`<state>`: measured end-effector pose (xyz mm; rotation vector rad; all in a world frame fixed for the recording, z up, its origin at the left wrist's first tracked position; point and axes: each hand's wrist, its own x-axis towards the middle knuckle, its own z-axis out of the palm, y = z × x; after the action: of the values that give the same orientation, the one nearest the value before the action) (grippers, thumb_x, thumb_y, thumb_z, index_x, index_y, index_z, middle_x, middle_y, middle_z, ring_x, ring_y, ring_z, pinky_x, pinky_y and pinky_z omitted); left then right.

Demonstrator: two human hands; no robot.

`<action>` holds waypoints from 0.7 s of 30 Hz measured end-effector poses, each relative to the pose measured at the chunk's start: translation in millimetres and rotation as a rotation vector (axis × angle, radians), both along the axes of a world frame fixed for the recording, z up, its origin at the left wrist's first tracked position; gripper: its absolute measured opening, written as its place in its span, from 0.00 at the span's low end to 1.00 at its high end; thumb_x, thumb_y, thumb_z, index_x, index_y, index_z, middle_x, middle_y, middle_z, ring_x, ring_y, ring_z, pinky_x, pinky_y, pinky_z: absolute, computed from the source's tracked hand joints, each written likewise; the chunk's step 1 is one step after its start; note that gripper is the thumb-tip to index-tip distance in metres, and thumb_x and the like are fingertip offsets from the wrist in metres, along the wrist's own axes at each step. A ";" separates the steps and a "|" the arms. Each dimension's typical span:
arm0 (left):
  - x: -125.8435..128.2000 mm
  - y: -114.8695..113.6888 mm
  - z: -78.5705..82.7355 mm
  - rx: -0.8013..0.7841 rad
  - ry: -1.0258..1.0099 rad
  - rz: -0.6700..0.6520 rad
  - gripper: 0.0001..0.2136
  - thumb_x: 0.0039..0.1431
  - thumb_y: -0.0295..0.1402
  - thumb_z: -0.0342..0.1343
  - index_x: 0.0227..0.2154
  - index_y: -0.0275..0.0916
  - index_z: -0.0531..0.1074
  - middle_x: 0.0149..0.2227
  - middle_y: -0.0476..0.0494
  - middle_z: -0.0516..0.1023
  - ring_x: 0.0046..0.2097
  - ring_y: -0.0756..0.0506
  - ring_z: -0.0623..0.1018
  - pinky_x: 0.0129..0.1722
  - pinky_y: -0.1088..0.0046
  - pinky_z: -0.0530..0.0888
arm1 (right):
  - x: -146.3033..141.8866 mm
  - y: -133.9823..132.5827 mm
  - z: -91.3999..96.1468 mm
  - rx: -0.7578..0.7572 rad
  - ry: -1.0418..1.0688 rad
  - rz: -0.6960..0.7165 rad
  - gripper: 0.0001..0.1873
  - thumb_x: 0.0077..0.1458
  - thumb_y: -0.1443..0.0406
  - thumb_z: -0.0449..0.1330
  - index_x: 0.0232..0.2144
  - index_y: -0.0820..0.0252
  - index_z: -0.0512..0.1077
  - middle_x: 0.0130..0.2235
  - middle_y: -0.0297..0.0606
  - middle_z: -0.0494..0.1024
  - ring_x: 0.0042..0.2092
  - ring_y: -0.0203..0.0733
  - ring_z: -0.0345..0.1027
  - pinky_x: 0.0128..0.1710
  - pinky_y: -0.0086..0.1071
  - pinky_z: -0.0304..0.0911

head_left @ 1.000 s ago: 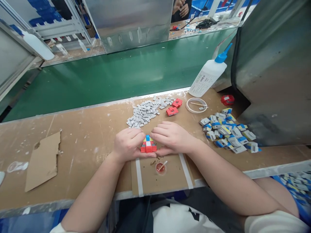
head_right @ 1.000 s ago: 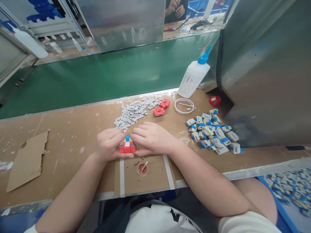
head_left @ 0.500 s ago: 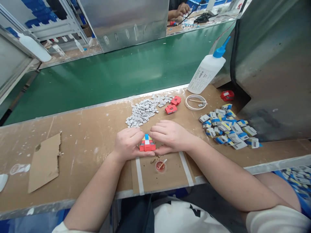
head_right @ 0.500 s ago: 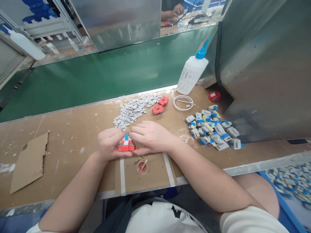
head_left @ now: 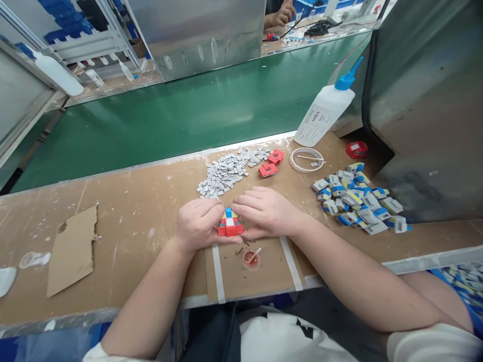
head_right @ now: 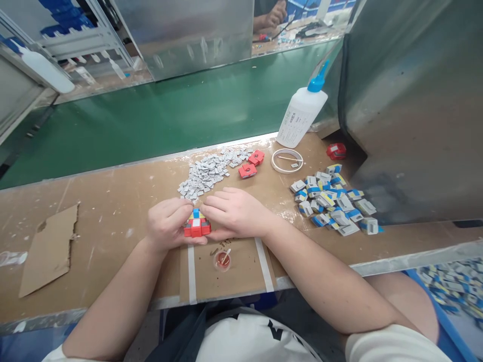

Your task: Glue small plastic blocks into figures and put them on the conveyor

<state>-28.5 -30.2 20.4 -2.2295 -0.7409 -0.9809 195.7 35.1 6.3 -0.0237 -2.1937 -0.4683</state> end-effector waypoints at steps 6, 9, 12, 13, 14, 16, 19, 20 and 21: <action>-0.2 -0.8 0.6 0.000 0.009 0.002 0.32 0.69 0.65 0.49 0.29 0.37 0.68 0.29 0.43 0.76 0.29 0.48 0.72 0.29 0.68 0.65 | -0.2 -0.1 -0.9 -0.006 0.001 0.007 0.23 0.73 0.49 0.52 0.46 0.65 0.69 0.42 0.42 0.78 0.38 0.38 0.64 0.38 0.34 0.53; -0.3 -0.8 0.9 -0.005 0.010 -0.001 0.31 0.69 0.64 0.51 0.30 0.37 0.68 0.30 0.43 0.76 0.30 0.48 0.72 0.29 0.69 0.66 | -0.3 0.5 -1.9 -0.013 0.003 0.008 0.23 0.73 0.49 0.52 0.47 0.65 0.68 0.41 0.42 0.78 0.38 0.37 0.64 0.38 0.34 0.53; -0.2 -0.6 0.7 -0.008 0.005 -0.010 0.30 0.69 0.63 0.52 0.30 0.37 0.69 0.30 0.43 0.77 0.30 0.47 0.73 0.29 0.68 0.66 | -0.3 1.0 -2.7 -0.015 -0.002 0.006 0.24 0.73 0.48 0.52 0.47 0.65 0.68 0.41 0.42 0.78 0.38 0.37 0.64 0.38 0.34 0.52; 0.0 -0.5 0.7 -0.009 0.004 -0.011 0.30 0.69 0.63 0.52 0.30 0.37 0.69 0.30 0.43 0.77 0.30 0.47 0.73 0.29 0.68 0.66 | -0.3 1.1 -2.7 -0.015 -0.004 0.006 0.24 0.73 0.48 0.53 0.47 0.65 0.68 0.42 0.42 0.78 0.38 0.37 0.64 0.38 0.34 0.52; 0.2 -0.4 0.6 -0.010 0.005 -0.011 0.29 0.69 0.62 0.53 0.30 0.37 0.69 0.30 0.43 0.77 0.30 0.47 0.73 0.29 0.68 0.66 | -0.3 1.0 -2.7 -0.016 -0.004 0.005 0.23 0.73 0.48 0.53 0.47 0.65 0.69 0.42 0.42 0.78 0.38 0.37 0.65 0.38 0.34 0.52; 0.5 -0.3 0.8 -0.012 0.007 -0.007 0.29 0.69 0.62 0.53 0.30 0.37 0.69 0.31 0.43 0.77 0.30 0.47 0.73 0.29 0.68 0.67 | -0.4 0.8 -2.5 -0.017 0.000 0.006 0.23 0.73 0.49 0.53 0.47 0.65 0.69 0.42 0.42 0.78 0.38 0.37 0.65 0.38 0.34 0.52; 0.8 -0.3 1.1 -0.010 0.004 -0.002 0.31 0.69 0.64 0.50 0.29 0.37 0.69 0.30 0.43 0.77 0.29 0.48 0.73 0.29 0.68 0.67 | -0.5 0.6 -2.3 -0.023 0.001 0.009 0.23 0.73 0.49 0.53 0.45 0.65 0.69 0.42 0.42 0.78 0.38 0.37 0.64 0.38 0.34 0.52; 0.7 -0.3 1.1 -0.011 0.000 -0.002 0.32 0.69 0.65 0.49 0.29 0.37 0.69 0.30 0.43 0.77 0.29 0.48 0.72 0.29 0.69 0.66 | -0.5 0.7 -2.5 -0.027 -0.001 0.011 0.23 0.73 0.49 0.53 0.45 0.65 0.69 0.42 0.42 0.78 0.38 0.37 0.64 0.38 0.33 0.52; 0.5 -0.2 1.0 -0.015 -0.005 0.000 0.32 0.69 0.65 0.48 0.29 0.37 0.69 0.30 0.43 0.77 0.29 0.48 0.72 0.29 0.69 0.66 | -0.4 0.9 -2.7 -0.033 -0.004 0.012 0.23 0.73 0.49 0.53 0.45 0.65 0.69 0.42 0.42 0.78 0.38 0.37 0.64 0.38 0.33 0.53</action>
<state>-28.0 -30.5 21.4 -2.2409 -0.7532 -0.9842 195.3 35.9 3.6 -0.0271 -2.2044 -0.4255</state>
